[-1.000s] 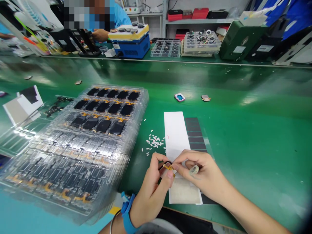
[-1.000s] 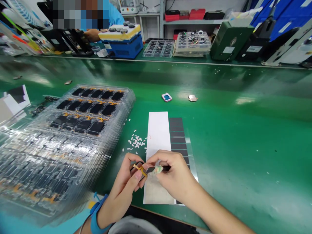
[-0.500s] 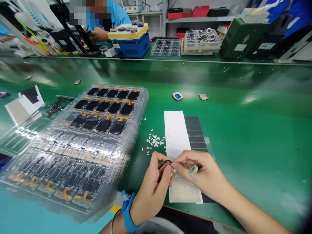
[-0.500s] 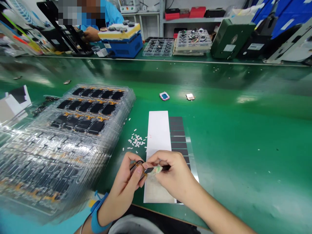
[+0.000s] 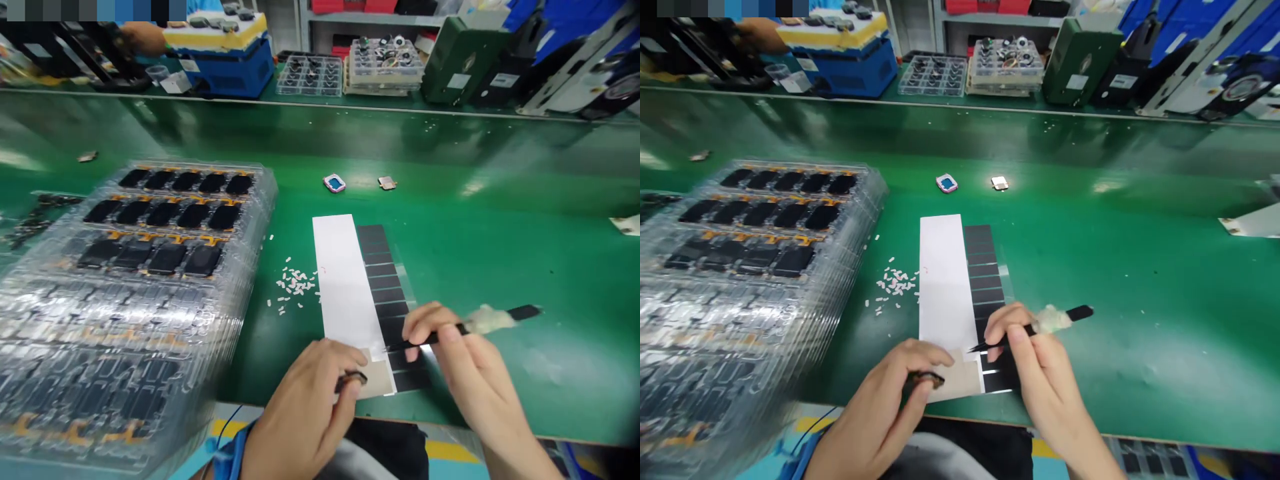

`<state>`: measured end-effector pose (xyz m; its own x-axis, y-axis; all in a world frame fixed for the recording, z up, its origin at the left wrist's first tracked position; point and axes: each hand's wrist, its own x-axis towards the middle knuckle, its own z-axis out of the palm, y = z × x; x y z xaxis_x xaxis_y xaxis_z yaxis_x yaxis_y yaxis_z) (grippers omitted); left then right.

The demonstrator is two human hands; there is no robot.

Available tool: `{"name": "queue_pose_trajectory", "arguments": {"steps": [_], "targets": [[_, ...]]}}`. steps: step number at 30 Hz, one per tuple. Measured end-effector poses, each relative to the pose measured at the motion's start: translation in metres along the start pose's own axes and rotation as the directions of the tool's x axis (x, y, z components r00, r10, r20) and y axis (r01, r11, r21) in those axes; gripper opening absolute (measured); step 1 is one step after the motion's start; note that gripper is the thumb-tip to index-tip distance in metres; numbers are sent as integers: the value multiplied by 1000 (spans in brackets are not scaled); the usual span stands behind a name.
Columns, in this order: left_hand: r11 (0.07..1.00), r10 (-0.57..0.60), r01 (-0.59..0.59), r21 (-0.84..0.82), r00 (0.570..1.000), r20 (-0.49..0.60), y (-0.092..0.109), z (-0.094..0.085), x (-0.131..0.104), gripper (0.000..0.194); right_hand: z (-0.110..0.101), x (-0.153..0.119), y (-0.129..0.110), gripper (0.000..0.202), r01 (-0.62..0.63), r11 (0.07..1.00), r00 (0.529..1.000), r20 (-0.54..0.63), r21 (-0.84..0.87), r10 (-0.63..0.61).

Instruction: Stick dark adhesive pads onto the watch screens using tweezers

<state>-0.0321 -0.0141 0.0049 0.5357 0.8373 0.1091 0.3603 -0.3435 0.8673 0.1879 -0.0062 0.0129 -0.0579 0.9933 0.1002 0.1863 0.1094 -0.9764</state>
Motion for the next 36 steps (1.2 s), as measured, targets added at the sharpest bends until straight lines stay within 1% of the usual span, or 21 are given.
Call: {"name": "queue_pose_trajectory", "arguments": {"steps": [2, 4, 6, 9, 12, 14, 17, 19, 23, 24, 26, 28, 30, 33, 36], "targets": [[980, 74, -92, 174, 991, 109, 4, 0, -7, 19, 6, -14, 8, 24, -43, 999, 998, -41, -29, 42], [923, 118, -173, 343, 977, 175, 5, 4, -13, 19, 13, -25, 17, 10, -59, 997, 995, -87, -41, 55], [851, 174, -251, 462, 964, 202, 3, 10, -18, 20, 19, -31, 22, 5, -68, 996, 991, -120, -50, 61], [774, 244, -312, 551, 950, 195, -1, 17, -21, 17, 22, -34, 24, 6, -98, 991, 990, -113, -96, 87], [760, 245, -313, 569, 950, 195, -2, 19, -21, 15, 23, -35, 22, 7, -112, 988, 991, -84, -102, 104], [774, 215, -293, 562, 955, 202, 0, 18, -21, 15, 23, -34, 21, 6, -110, 988, 991, -95, -113, 100], [800, 166, -262, 539, 961, 221, 2, 16, -20, 19, 22, -36, 20, 6, -101, 978, 991, -103, -183, 83], [809, 154, -254, 530, 962, 226, 2, 14, -20, 21, 22, -37, 19, 7, -95, 974, 994, -79, -207, 80], [797, 168, -255, 548, 964, 206, 1, 13, -21, 16, 22, -38, 19, 8, -121, 981, 991, -66, -150, 112], [790, 174, -263, 555, 962, 208, 1, 13, -21, 14, 22, -38, 19, 7, -128, 981, 990, -73, -146, 118], [767, 228, -296, 570, 955, 190, 0, 15, -21, 12, 24, -39, 19, 6, -135, 978, 988, -95, -158, 122], [740, 292, -320, 591, 945, 145, -3, 18, -22, 15, 27, -40, 20, 6, -137, 977, 987, -99, -160, 123], [718, 342, -334, 610, 933, 108, -7, 21, -22, 21, 29, -41, 20, 7, -145, 983, 987, -92, -112, 135], [698, 378, -353, 623, 921, 99, -13, 25, -22, 24, 30, -42, 20, 7, -155, 988, 982, -113, -16, 152], [686, 402, -368, 628, 911, 95, -16, 25, -22, 24, 32, -44, 20, 8, -149, 988, 980, -141, -37, 142]]}}
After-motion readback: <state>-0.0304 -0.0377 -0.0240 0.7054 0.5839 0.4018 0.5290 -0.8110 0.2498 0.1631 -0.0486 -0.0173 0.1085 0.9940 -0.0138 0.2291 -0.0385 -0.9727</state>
